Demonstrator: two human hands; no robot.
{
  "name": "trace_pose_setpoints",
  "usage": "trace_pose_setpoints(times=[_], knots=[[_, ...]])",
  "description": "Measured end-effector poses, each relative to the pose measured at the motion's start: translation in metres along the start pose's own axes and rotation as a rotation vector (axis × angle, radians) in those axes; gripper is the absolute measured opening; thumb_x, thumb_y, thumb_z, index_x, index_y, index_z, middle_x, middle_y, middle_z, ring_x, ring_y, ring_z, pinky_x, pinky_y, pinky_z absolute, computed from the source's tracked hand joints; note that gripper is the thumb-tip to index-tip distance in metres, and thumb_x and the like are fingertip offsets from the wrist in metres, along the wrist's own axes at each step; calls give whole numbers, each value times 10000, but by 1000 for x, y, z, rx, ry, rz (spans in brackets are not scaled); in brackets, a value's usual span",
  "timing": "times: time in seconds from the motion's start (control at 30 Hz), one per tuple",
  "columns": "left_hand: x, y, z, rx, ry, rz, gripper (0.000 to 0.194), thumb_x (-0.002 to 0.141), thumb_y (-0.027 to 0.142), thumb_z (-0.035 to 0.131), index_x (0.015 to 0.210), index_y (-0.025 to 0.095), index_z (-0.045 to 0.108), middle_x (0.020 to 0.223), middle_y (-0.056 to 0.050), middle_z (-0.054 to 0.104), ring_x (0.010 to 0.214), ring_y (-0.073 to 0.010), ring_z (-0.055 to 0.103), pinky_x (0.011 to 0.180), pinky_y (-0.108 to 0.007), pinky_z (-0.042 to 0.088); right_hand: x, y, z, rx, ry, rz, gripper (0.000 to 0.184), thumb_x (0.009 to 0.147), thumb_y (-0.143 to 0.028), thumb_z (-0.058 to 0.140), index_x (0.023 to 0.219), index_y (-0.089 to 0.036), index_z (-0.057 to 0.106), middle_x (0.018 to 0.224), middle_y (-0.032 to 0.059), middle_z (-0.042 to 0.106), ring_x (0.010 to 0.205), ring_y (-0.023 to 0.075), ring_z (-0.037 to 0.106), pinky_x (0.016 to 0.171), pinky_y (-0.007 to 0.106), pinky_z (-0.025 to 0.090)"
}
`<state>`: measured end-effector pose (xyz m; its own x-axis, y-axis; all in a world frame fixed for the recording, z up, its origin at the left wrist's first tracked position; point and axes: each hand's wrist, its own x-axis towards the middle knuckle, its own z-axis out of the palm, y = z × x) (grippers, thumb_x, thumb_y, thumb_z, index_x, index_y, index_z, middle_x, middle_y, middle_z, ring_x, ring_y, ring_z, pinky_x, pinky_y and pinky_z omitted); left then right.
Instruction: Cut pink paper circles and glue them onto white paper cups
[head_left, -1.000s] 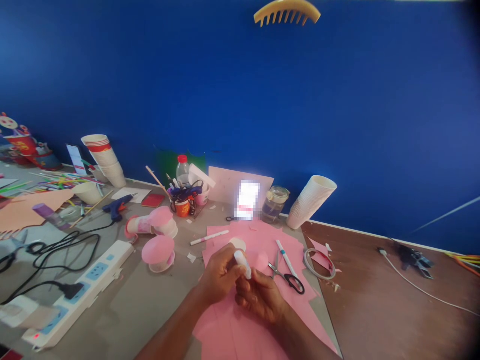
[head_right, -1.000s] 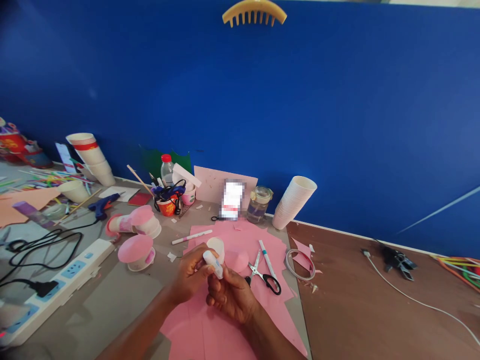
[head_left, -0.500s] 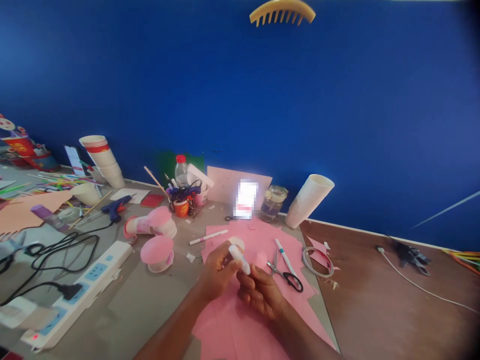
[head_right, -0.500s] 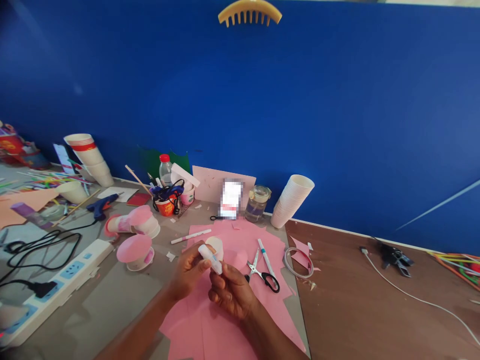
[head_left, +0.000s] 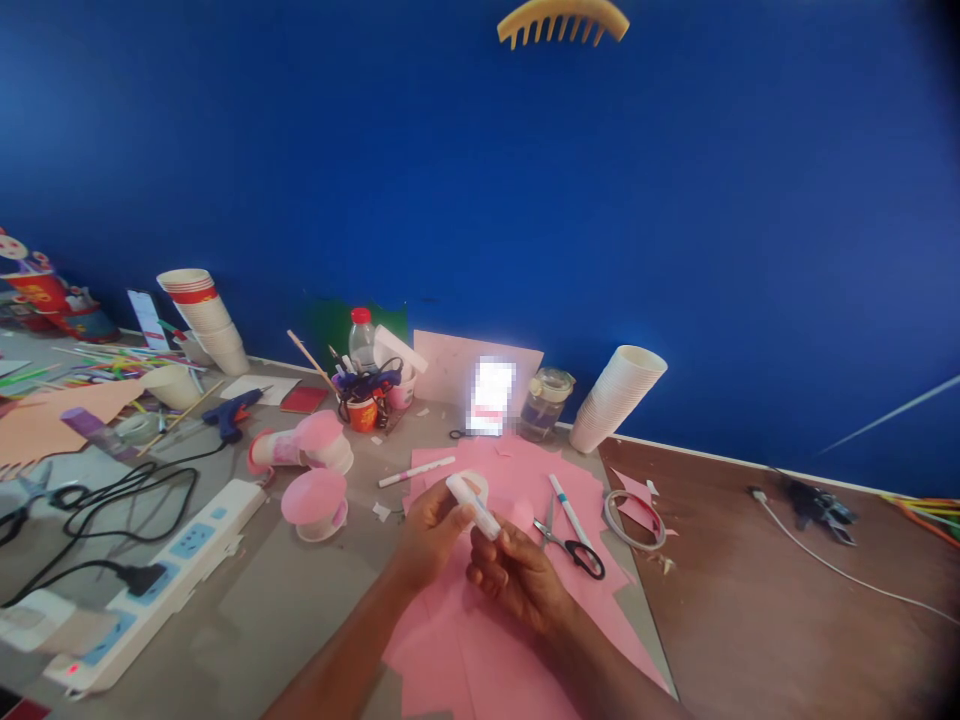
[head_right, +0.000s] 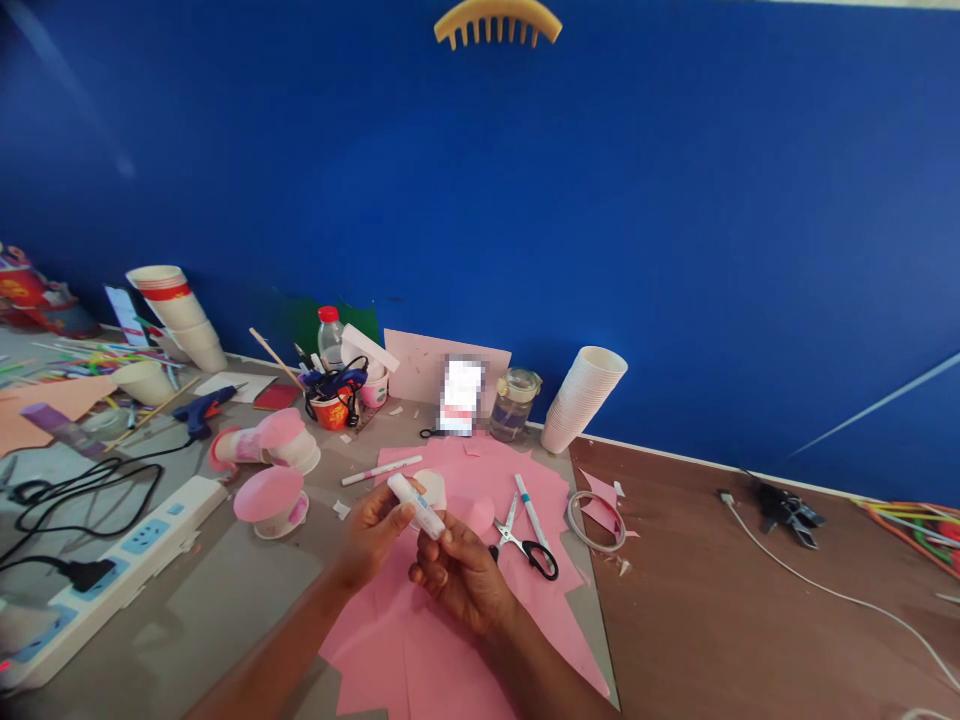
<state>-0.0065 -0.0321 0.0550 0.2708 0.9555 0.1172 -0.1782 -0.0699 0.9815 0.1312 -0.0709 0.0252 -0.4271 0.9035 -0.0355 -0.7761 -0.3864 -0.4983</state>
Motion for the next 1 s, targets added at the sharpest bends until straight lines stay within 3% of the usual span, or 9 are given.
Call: trace_pose_setpoints(times=[0.13,0.23,0.37,0.5,0.7,0.83,1.0], knots=[[-1,1,2,6,-8,3,302,751,447,619,858,165,597,764,-18,579,705,-137,537,662,-277,463,2,4,-3,-29,39,115,409,859,-521,481,671,-161,530,461,-77,473,307,28,257,512,235,447],[-1,3,4,5,-1,2,302,737,446,635,843,165,601,747,-15,589,693,-137,553,661,-279,476,2,5,-2,-23,-6,108,540,851,-636,366,681,-156,546,438,-67,473,293,37,267,491,250,439],[-3,5,6,-81,-69,-68,315,755,439,619,882,156,565,626,2,585,543,-126,559,501,-257,479,-1,1,5,-103,-66,-35,491,755,-606,569,987,-173,558,690,-38,571,369,29,355,570,278,463],[-4,7,8,-214,-185,-112,320,779,432,592,915,149,531,542,16,569,402,-125,517,343,-239,420,-4,-4,15,-265,-68,-141,490,705,-453,700,1095,-218,520,751,-45,535,424,28,386,621,286,456],[0,8,4,-287,-105,-127,360,703,445,680,864,133,601,630,1,564,518,-92,511,481,-227,410,-12,-3,14,-872,107,-444,591,728,-206,701,1238,-320,425,855,-1,546,725,142,526,637,277,444],[-1,5,5,-355,-206,-246,394,650,464,720,826,124,628,675,-23,563,571,-95,483,526,-232,366,-15,-5,5,-1316,124,-745,583,709,-135,690,1224,-323,493,1042,67,591,837,213,546,731,376,443],[-5,2,10,-409,-333,-328,379,628,443,744,776,113,631,663,0,488,582,-77,431,545,-220,311,-17,-16,7,-1577,75,-994,512,709,-94,667,1153,-336,591,784,45,630,688,210,509,643,379,415]])
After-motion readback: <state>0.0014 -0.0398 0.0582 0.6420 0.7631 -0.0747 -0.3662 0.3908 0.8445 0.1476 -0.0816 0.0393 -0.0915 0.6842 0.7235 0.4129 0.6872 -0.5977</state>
